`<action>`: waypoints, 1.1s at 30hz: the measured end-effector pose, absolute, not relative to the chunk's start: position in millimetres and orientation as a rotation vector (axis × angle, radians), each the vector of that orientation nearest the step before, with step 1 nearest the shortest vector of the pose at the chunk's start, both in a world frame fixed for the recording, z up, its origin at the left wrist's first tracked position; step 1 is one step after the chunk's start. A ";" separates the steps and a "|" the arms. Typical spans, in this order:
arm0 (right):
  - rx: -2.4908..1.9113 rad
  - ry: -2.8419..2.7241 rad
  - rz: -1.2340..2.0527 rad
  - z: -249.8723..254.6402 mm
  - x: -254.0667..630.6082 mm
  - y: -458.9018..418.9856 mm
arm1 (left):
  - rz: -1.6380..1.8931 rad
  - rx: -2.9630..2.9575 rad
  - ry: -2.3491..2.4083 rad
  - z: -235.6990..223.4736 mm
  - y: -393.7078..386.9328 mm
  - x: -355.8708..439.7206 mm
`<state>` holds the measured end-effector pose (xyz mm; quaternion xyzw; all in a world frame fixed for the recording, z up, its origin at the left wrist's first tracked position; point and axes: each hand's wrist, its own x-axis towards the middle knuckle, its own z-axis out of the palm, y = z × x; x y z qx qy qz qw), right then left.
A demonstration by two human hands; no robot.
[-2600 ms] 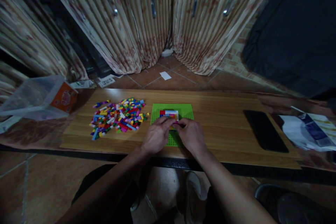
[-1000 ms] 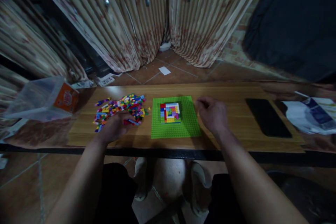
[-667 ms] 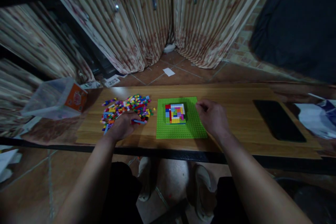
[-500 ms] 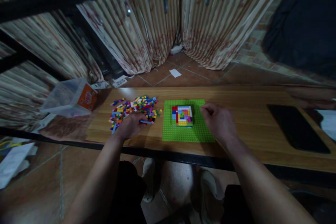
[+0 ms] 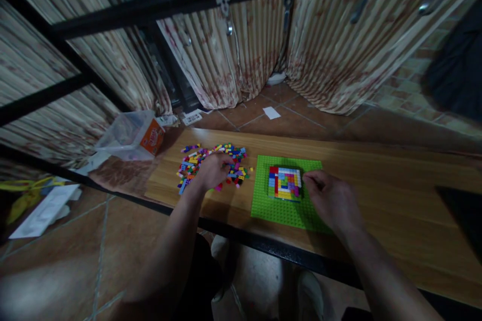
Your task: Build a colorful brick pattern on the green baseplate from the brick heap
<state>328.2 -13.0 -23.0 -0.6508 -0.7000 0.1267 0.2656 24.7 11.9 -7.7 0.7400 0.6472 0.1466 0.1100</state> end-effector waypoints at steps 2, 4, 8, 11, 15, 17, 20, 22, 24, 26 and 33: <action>-1.755 -1.899 0.360 -25.2 326.3 -12.3 | 0.393 2.187 1.834 -8.1 12.5 32.0; -1.744 -1.899 0.355 -26.4 324.1 -11.9 | 0.349 2.196 1.806 -8.3 10.8 39.1; -1.712 -1.909 0.349 -26.6 320.6 -11.9 | 0.282 2.220 1.831 -10.4 6.9 46.7; -1.736 -1.903 0.375 -26.2 319.3 -12.3 | 0.301 2.206 1.886 -13.5 7.3 45.7; -1.740 -1.915 0.373 -25.7 317.9 -13.3 | 0.282 2.192 1.932 -15.0 10.2 40.8; -1.718 -1.922 0.372 -25.8 316.6 -13.6 | 0.270 2.191 1.955 -13.9 11.1 39.8; -1.693 -1.916 0.389 -26.6 314.0 -13.3 | 0.263 2.184 2.002 -12.7 11.2 42.2; -1.695 -1.911 0.425 -26.9 312.6 -12.8 | 0.258 2.184 2.039 -13.4 11.1 45.2; -1.710 -1.905 0.443 -25.9 312.3 -12.5 | 0.263 2.201 2.044 -15.2 11.4 47.4; -1.726 -1.894 0.420 -23.3 313.8 -12.1 | 0.277 2.221 2.021 -17.1 12.6 47.9; -1.745 -1.783 0.371 -13.4 335.2 -3.0 | 0.246 2.199 1.995 -17.1 20.6 45.6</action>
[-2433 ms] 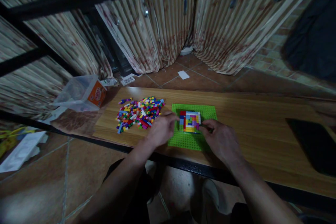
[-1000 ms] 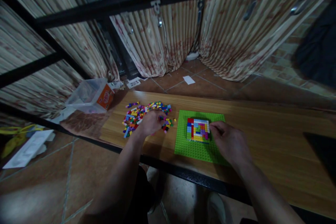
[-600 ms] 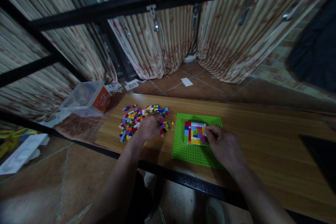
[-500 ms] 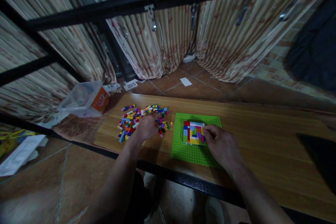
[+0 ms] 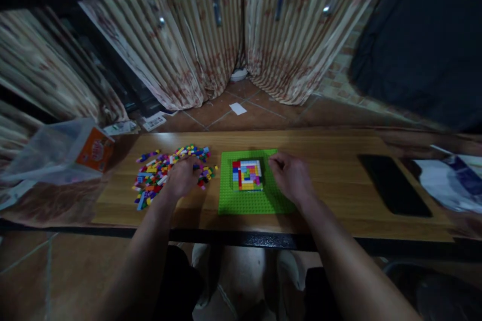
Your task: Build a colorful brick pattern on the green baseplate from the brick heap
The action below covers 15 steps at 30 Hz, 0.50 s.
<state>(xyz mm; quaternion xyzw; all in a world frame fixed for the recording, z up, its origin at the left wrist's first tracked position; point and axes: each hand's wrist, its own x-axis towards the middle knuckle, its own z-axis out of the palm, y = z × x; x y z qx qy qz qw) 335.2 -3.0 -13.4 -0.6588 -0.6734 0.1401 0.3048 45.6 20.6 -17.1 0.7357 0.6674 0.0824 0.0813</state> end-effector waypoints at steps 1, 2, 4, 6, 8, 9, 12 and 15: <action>-1.747 -1.751 0.373 -13.1 338.8 -1.5 | 0.259 2.200 1.997 -16.9 21.3 46.0; -1.748 -1.721 0.374 -13.0 341.9 -0.2 | 0.282 2.208 2.001 -16.8 21.8 46.6; -1.744 -1.684 0.366 -13.3 345.7 1.1 | 0.319 2.219 1.998 -16.8 22.4 48.1; -1.717 -1.692 0.371 -14.0 346.3 1.3 | 0.326 2.211 1.991 -16.8 22.5 49.6; -1.686 -1.716 0.382 -14.6 345.0 1.0 | 0.324 2.182 1.980 -16.5 22.5 50.7; -1.679 -1.717 0.383 -14.8 344.0 0.8 | 0.323 2.163 1.972 -16.2 22.4 51.0; -1.689 -1.692 0.377 -14.7 342.2 0.7 | 0.328 2.126 1.946 -15.2 22.2 50.7; -1.684 -1.692 0.397 -14.6 342.6 0.0 | 0.381 2.110 1.909 -14.7 22.2 48.9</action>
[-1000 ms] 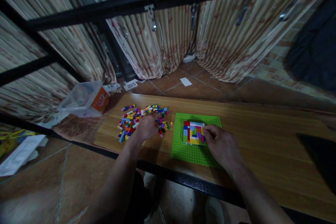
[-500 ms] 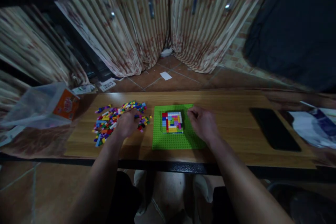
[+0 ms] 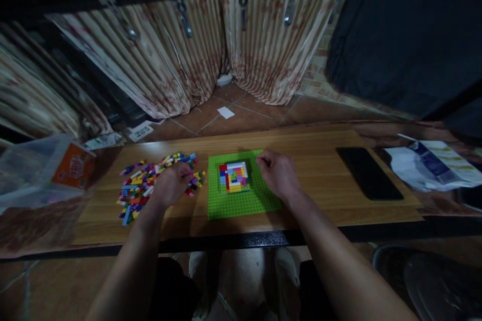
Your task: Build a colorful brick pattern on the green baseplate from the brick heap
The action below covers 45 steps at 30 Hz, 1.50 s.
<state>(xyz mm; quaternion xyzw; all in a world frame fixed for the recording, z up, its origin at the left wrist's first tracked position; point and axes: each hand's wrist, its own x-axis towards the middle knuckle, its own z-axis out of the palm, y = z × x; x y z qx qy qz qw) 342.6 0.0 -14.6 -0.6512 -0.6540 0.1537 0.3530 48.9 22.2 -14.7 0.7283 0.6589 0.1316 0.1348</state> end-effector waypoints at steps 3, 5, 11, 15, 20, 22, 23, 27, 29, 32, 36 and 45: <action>-1.677 -1.680 0.440 -15.7 341.5 -1.7 | 0.548 2.019 1.797 -14.0 22.3 47.9; -1.648 -1.663 0.502 -16.8 337.2 -3.5 | 0.703 1.895 1.640 -11.9 21.8 49.7; -1.358 -1.550 0.933 -15.5 308.2 -12.2 | 0.957 1.561 1.203 0.6 13.5 72.3; -1.249 -1.540 1.073 -10.9 292.4 -17.9 | 1.003 1.500 1.040 0.9 7.2 94.4; -1.192 -1.518 1.086 -11.6 285.7 -19.4 | 1.011 1.506 0.937 -7.3 4.7 119.1; -1.200 -1.497 1.089 -13.2 288.9 -18.0 | 1.017 1.523 0.934 -9.8 5.2 126.4; -1.218 -1.488 1.086 -13.6 292.5 -17.2 | 1.019 1.540 0.948 -10.9 5.8 129.0; -1.515 -1.556 0.937 -12.1 317.1 -17.0 | 1.017 1.636 1.123 -17.2 9.3 129.4; -1.724 -1.626 0.805 -9.9 329.1 -19.7 | 0.998 1.695 1.293 -20.9 10.9 124.7; -1.892 -1.706 0.712 -7.2 336.6 -24.6 | 0.895 1.776 1.544 -24.1 10.5 117.9; -1.948 -1.760 0.735 -6.6 329.6 -25.0 | 0.702 1.871 1.666 -21.5 3.1 119.8; -1.896 -1.744 0.644 -19.3 317.2 -21.0 | 0.562 1.868 1.666 -21.5 -3.5 128.9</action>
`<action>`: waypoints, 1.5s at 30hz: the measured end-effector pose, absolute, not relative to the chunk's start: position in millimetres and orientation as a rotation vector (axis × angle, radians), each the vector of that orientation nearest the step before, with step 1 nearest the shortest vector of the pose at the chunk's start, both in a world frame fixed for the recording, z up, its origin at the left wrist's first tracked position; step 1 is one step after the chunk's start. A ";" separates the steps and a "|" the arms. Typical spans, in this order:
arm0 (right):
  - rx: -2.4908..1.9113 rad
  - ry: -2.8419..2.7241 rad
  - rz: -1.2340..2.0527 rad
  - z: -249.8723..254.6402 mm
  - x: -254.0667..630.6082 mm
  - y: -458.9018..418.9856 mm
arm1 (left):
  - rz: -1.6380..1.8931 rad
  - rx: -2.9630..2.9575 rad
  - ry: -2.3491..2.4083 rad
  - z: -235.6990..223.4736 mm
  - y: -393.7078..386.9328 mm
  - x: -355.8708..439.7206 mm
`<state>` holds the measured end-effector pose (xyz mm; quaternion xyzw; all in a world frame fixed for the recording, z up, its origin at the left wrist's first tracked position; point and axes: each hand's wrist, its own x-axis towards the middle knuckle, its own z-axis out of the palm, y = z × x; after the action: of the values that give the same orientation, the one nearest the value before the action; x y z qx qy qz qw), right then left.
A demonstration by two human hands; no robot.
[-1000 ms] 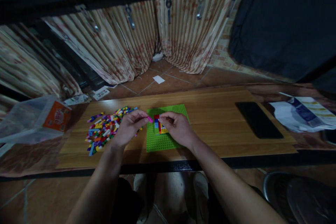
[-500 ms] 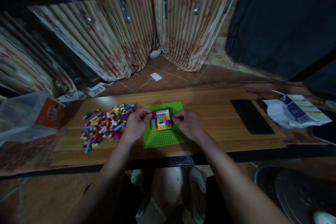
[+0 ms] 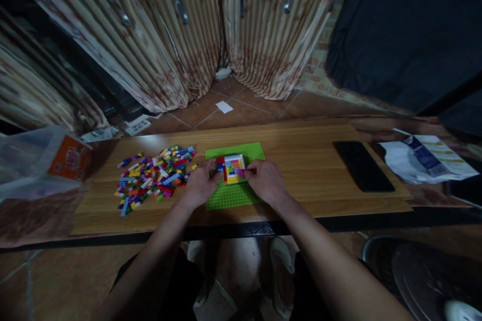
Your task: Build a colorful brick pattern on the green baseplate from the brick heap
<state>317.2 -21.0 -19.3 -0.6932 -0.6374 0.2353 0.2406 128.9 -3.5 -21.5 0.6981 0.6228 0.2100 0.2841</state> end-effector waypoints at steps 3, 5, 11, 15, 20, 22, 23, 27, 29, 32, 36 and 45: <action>-1.834 -1.740 0.692 -21.6 318.9 -22.2 | 0.578 1.863 1.663 -22.1 -3.3 128.8; -1.799 -1.743 0.753 -22.4 320.0 -22.7 | 0.585 1.861 1.660 -21.5 -4.1 129.3; -1.791 -1.733 0.823 -27.6 323.4 -20.2 | 0.556 1.839 1.672 -21.2 -6.0 130.8; -1.806 -1.672 0.912 -33.0 325.9 -15.9 | 0.595 1.841 1.637 -23.9 -5.2 130.4; -1.811 -1.598 1.013 -34.7 326.7 -13.4 | 0.618 1.846 1.622 -24.4 -4.1 130.7; -1.805 -1.617 1.009 -34.8 327.1 -12.9 | 0.639 1.854 1.608 -25.0 -3.4 131.4; -1.798 -1.628 0.999 -35.0 327.3 -12.8 | 0.642 1.860 1.600 -25.4 -3.0 131.8; -1.750 -1.674 0.942 -36.3 326.9 -14.1 | 0.614 1.862 1.609 -25.0 -1.5 132.5; -1.731 -1.683 0.895 -37.2 325.9 -16.1 | 0.603 1.855 1.612 -23.2 -0.7 131.6; -1.703 -1.670 0.898 -39.5 326.0 -17.7 | 0.596 1.833 1.594 -21.9 1.0 130.4; -1.718 -1.578 0.946 -42.1 339.3 -11.1 | 0.641 1.733 1.517 -30.2 3.7 138.1; -1.868 -1.187 0.860 -39.9 399.4 -8.8 | 0.813 1.372 1.422 -57.4 5.6 173.5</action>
<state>399.4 -8.8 -39.9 -0.7297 -0.4635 0.3357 0.3741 173.5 5.6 -57.4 0.5626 0.5831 0.3336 0.4817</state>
